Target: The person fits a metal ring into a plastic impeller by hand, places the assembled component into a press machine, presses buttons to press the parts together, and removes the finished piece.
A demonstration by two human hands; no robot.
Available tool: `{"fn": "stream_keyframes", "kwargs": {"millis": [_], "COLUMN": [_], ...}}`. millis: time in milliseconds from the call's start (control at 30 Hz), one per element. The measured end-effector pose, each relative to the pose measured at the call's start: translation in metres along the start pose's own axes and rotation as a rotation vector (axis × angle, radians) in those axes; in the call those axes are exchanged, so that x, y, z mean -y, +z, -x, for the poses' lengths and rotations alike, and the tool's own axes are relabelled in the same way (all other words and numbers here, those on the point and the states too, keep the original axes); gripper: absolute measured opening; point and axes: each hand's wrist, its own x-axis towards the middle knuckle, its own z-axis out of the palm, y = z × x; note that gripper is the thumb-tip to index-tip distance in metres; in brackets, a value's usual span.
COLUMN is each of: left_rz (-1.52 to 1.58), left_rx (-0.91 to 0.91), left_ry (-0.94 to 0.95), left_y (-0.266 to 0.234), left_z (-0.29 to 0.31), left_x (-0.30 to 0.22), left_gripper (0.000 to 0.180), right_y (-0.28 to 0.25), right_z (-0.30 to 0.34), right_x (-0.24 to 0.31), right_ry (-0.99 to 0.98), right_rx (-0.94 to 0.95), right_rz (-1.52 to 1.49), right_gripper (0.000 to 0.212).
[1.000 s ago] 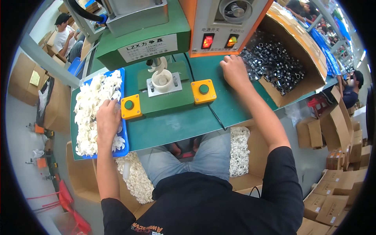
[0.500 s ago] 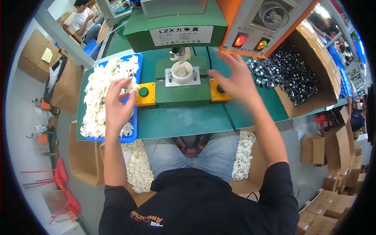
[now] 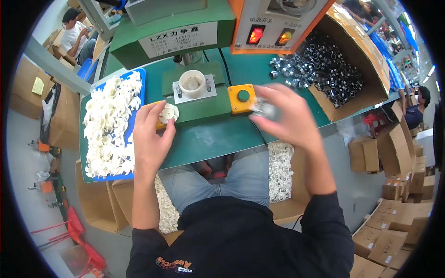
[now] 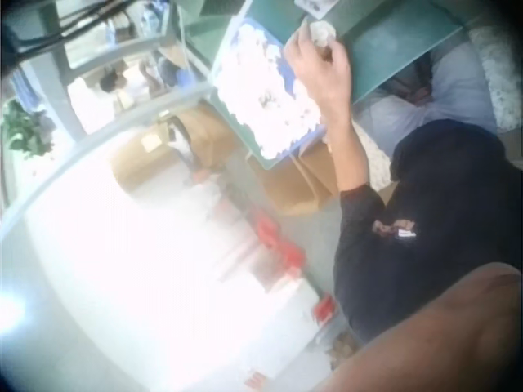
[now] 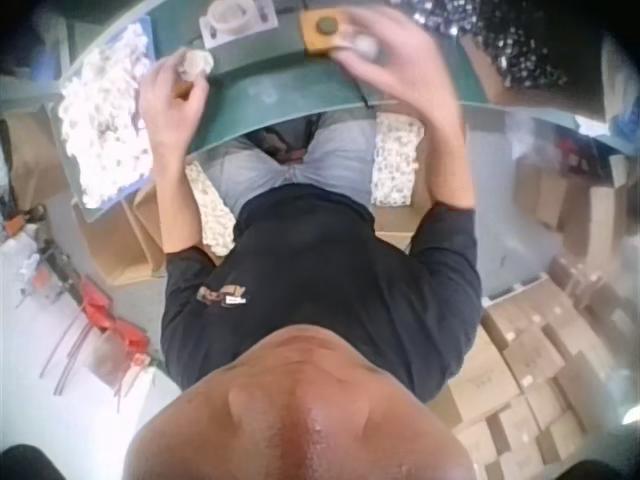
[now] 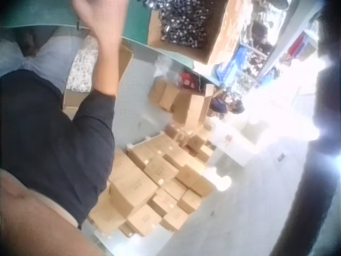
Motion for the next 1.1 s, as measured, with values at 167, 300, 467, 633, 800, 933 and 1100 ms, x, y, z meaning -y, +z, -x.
{"fn": "stream_keyframes", "kwargs": {"millis": [167, 300, 467, 633, 800, 933, 1100], "left_rz": [-0.117, -0.130, -0.137, -0.101, 0.017, 0.021, 0.233], "left_rx": [0.072, 0.043, 0.035, -0.051, -0.091, -0.066, -0.011], "left_ry": [0.146, 0.161, 0.147, 0.134, 0.102, 0.108, 0.089], "left_y": [0.006, 0.007, 0.005, 0.005, 0.008, 0.006, 0.015], "left_z": [-0.012, -0.015, -0.008, -0.005, -0.003, -0.005, -0.007], "left_x": [-0.001, -0.007, -0.005, -0.009, -0.015, -0.023, -0.032], "left_gripper": [0.042, 0.041, 0.043, 0.043, 0.044, 0.040, 0.044], "right_y": [-0.074, -0.042, -0.004, 0.003, 0.018, 0.033, 0.025], "right_z": [0.088, 0.073, 0.016, 0.017, 0.028, 0.042, 0.056], "right_x": [-0.024, -0.079, -0.137, -0.144, -0.120, -0.108, -0.106], "right_ry": [0.380, 0.315, 0.122, 0.166, 0.088, 0.020, 0.445], "right_rx": [0.330, 0.078, 0.012, 0.061, -0.047, -0.127, -0.108], "right_rz": [0.371, 0.501, 0.729, 0.728, 0.555, 0.523, 0.081], "right_gripper": [0.055, 0.038, 0.022, 0.010, 0.012, 0.015, 0.013]}}
